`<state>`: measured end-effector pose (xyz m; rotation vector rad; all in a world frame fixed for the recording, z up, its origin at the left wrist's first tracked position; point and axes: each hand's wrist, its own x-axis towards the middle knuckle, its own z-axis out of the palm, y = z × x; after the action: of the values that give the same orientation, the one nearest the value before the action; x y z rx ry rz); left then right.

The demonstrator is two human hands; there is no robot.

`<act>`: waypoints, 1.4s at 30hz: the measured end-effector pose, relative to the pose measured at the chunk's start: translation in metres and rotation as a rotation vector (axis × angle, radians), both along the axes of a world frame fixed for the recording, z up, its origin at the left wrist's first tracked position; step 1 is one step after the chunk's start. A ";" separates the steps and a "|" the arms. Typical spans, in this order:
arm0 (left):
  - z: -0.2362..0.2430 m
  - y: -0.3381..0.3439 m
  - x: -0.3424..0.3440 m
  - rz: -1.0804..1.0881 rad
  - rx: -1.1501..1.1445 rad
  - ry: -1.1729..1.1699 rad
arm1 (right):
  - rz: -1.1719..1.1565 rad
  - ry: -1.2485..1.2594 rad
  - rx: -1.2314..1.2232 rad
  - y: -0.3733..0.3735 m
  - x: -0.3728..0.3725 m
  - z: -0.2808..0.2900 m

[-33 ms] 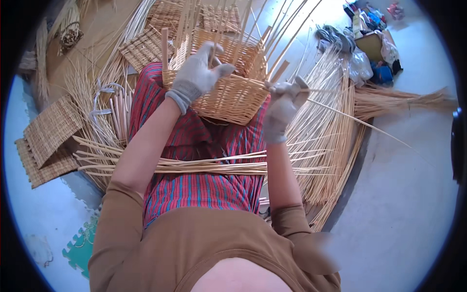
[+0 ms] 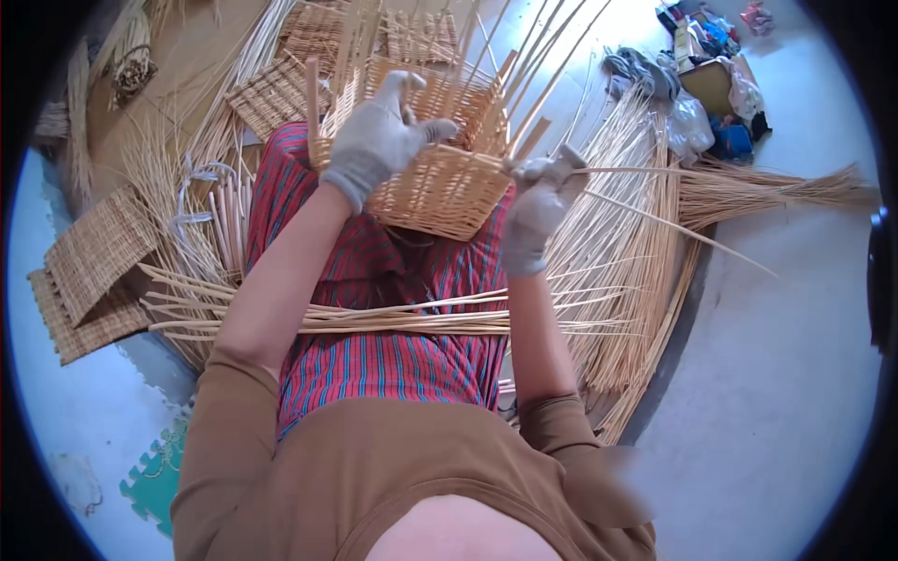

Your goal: Weaving a wicker basket using long wooden strips while sitting on the floor.

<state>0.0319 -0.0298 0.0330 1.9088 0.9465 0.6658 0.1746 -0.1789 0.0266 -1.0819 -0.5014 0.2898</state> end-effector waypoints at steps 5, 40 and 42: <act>-0.020 -0.003 0.008 0.193 0.201 -0.126 | 0.136 0.037 -0.117 -0.018 0.012 0.009; -0.062 -0.064 0.075 -0.161 0.802 -0.099 | 0.197 -0.762 -1.318 -0.056 0.164 -0.032; -0.057 -0.062 0.067 -0.124 0.822 -0.115 | 0.131 -1.057 -1.321 -0.061 0.145 0.012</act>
<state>0.0986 -0.0919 -0.0243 2.5675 0.4944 1.1994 0.3199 -0.2400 0.0381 -2.5128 -1.4199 0.1090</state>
